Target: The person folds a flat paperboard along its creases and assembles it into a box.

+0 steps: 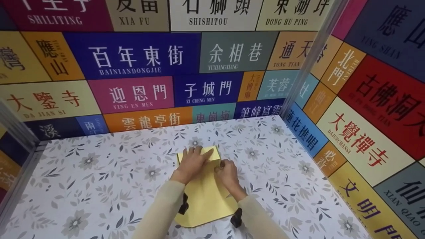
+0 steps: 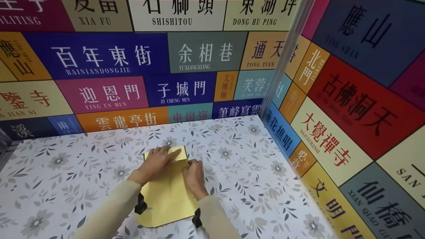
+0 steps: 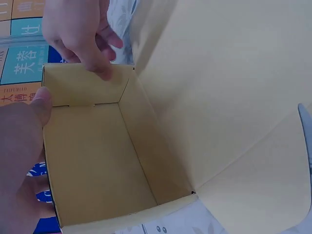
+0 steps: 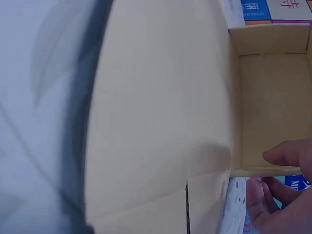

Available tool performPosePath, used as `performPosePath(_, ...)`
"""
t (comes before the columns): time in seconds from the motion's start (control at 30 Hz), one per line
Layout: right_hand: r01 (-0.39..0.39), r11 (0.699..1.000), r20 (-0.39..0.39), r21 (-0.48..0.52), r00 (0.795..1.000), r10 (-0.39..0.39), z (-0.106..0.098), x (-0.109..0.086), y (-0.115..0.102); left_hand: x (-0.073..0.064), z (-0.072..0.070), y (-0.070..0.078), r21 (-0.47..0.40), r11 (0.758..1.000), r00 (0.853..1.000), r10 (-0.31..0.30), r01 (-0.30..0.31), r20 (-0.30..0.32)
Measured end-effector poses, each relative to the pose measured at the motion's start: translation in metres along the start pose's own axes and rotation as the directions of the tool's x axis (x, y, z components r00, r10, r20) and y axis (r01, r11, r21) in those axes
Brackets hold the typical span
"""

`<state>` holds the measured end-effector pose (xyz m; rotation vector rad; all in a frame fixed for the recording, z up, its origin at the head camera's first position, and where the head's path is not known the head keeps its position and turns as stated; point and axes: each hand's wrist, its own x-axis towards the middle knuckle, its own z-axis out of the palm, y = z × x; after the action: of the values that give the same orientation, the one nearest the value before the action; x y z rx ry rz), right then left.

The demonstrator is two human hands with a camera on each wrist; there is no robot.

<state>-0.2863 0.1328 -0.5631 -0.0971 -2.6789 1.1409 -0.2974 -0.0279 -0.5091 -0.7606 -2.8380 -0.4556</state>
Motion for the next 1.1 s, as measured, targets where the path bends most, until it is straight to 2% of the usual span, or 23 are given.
performPosePath(0.1, -0.059, 0.996, 0.033, 0.066, 0.998, 0.057, -0.003, -0.006, -0.002, -0.005, -0.002, 0.0, -0.006, 1.0, 1.0, 0.004, -0.004, -0.025)
performPosePath(0.13, -0.058, 0.994, 0.036, 0.092, 0.998, 0.055, -0.003, -0.007, -0.003, -0.006, -0.004, 0.0, -0.021, 1.0, 1.0, -0.004, 0.003, -0.023)
performPosePath(0.23, -0.061, 0.984, 0.048, 0.17, 0.997, 0.053, -0.006, -0.012, -0.007, -0.008, -0.009, 0.0, -0.079, 0.996, 0.999, -0.035, 0.034, -0.008)
performPosePath(0.37, -0.11, 0.961, 0.079, 0.253, 0.993, 0.093, -0.01, -0.02, -0.015, -0.012, -0.017, 0.0, -0.134, 0.987, 0.996, -0.086, 0.084, -0.006)
performPosePath(0.43, -0.148, 0.949, 0.107, 0.277, 0.987, 0.123, -0.013, -0.026, -0.02, -0.014, -0.02, 0.0, -0.15, 0.982, 0.993, -0.114, 0.111, -0.013)
performPosePath(0.53, -0.167, 0.937, 0.143, 0.307, 0.981, 0.128, -0.017, -0.034, -0.027, -0.018, -0.024, 0.002, -0.177, 0.972, 0.988, -0.157, 0.153, -0.009)
performPosePath(0.73, -0.216, 0.899, 0.201, 0.381, 0.968, 0.148, -0.025, -0.051, -0.035, -0.025, -0.033, 0.003, -0.215, 0.945, 0.969, -0.244, 0.247, 0.044)
performPosePath(0.97, -0.192, 0.862, 0.246, 0.47, 0.966, 0.081, -0.031, -0.074, -0.046, -0.031, -0.04, 0.001, -0.21, 0.92, 0.944, -0.319, 0.331, 0.087)
performPosePath(1.03, -0.176, 0.849, 0.255, 0.498, 0.966, 0.05, -0.032, -0.082, -0.05, -0.033, -0.041, 0.001, -0.237, 0.906, 0.936, -0.341, 0.352, 0.086)
performPosePath(1.1, -0.165, 0.84, 0.264, 0.516, 0.964, 0.027, -0.031, -0.09, -0.054, -0.037, -0.041, 0.002, -0.289, 0.88, 0.926, -0.367, 0.377, 0.093)
